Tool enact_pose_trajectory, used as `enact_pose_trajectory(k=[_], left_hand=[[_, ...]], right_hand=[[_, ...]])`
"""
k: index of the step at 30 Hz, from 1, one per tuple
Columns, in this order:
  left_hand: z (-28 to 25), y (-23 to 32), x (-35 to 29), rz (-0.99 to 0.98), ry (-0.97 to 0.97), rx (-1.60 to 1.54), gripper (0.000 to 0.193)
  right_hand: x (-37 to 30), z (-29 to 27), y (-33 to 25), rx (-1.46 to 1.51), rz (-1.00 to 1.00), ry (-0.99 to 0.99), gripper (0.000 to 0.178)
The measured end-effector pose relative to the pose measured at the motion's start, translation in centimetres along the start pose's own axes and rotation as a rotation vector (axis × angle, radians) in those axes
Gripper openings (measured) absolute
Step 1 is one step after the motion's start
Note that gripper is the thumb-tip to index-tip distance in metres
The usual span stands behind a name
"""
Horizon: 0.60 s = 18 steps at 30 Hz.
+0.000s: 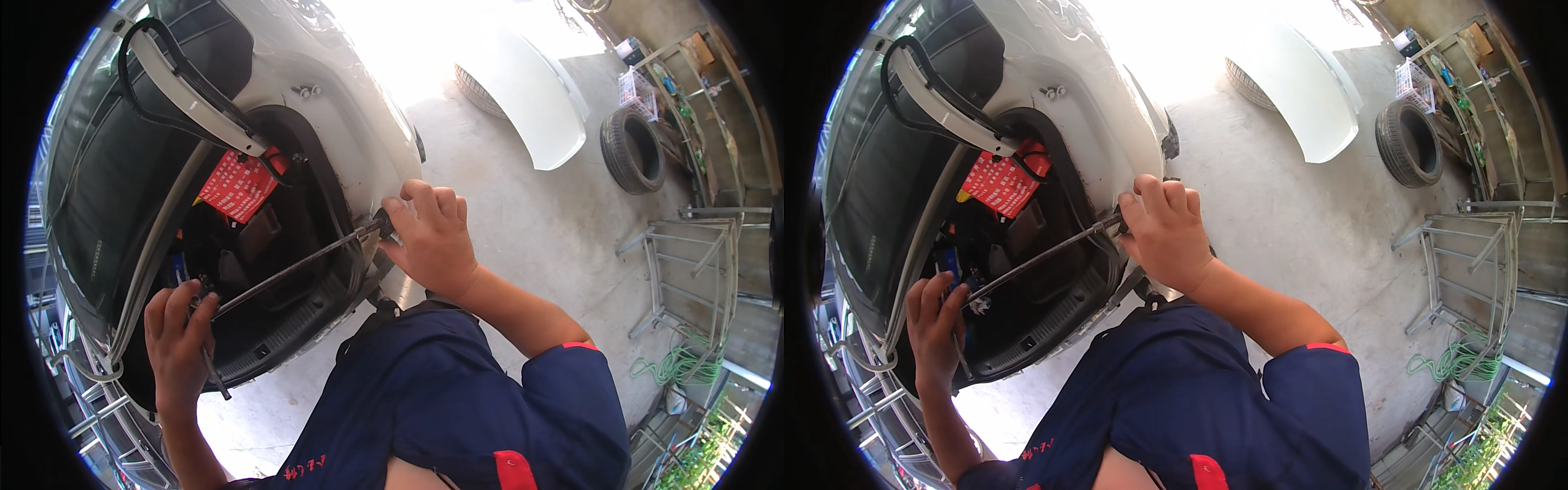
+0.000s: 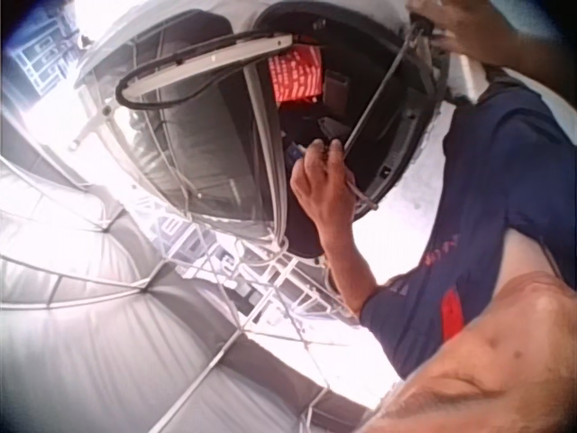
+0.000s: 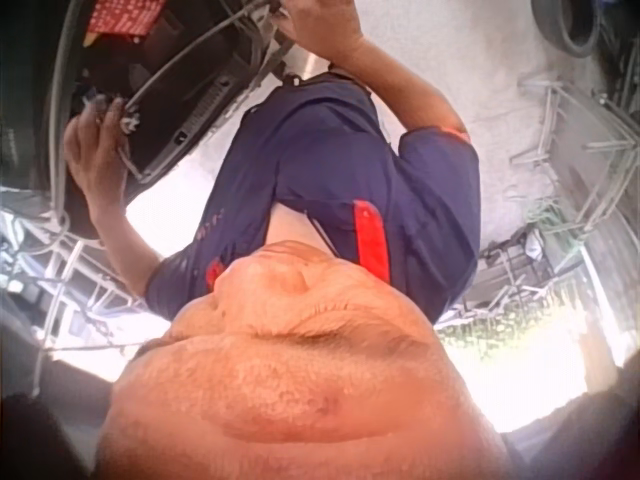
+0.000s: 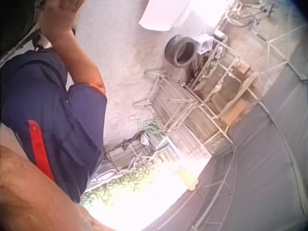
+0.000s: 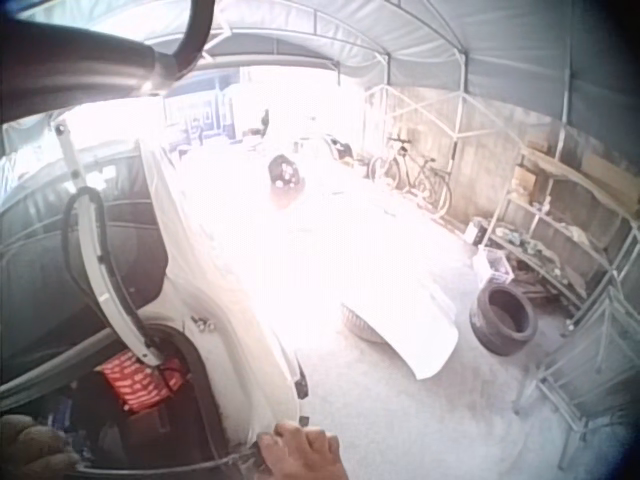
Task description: The person retrieves a socket wrench and parts from a car trunk, fits a bracket onto the rear frame by hand, and secures it using the wrench.
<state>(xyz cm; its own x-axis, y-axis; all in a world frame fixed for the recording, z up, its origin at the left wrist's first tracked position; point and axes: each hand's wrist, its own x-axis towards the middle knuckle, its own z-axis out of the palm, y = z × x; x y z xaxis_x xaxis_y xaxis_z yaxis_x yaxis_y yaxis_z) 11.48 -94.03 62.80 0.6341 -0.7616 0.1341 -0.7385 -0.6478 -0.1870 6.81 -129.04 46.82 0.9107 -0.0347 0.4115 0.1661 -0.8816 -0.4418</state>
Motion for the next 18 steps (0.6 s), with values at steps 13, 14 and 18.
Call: enact_pose_trajectory(k=[13, 14, 18], left_hand=[[1.8, -0.5, -4.0, -0.376, -0.082, -0.505, 0.062], [1.7, -0.5, -4.0, -0.374, -0.088, -0.503, 0.062], [1.0, 0.9, -2.9, -0.546, -0.010, -1.110, 0.107]], right_hand=[[-0.2, 2.5, 0.8, -0.031, -0.036, 0.083, 0.036], [-0.2, 2.5, 0.9, -0.027, -0.031, 0.082, 0.036], [0.2, 2.3, 0.8, -0.090, -0.045, 0.069, 0.035]])
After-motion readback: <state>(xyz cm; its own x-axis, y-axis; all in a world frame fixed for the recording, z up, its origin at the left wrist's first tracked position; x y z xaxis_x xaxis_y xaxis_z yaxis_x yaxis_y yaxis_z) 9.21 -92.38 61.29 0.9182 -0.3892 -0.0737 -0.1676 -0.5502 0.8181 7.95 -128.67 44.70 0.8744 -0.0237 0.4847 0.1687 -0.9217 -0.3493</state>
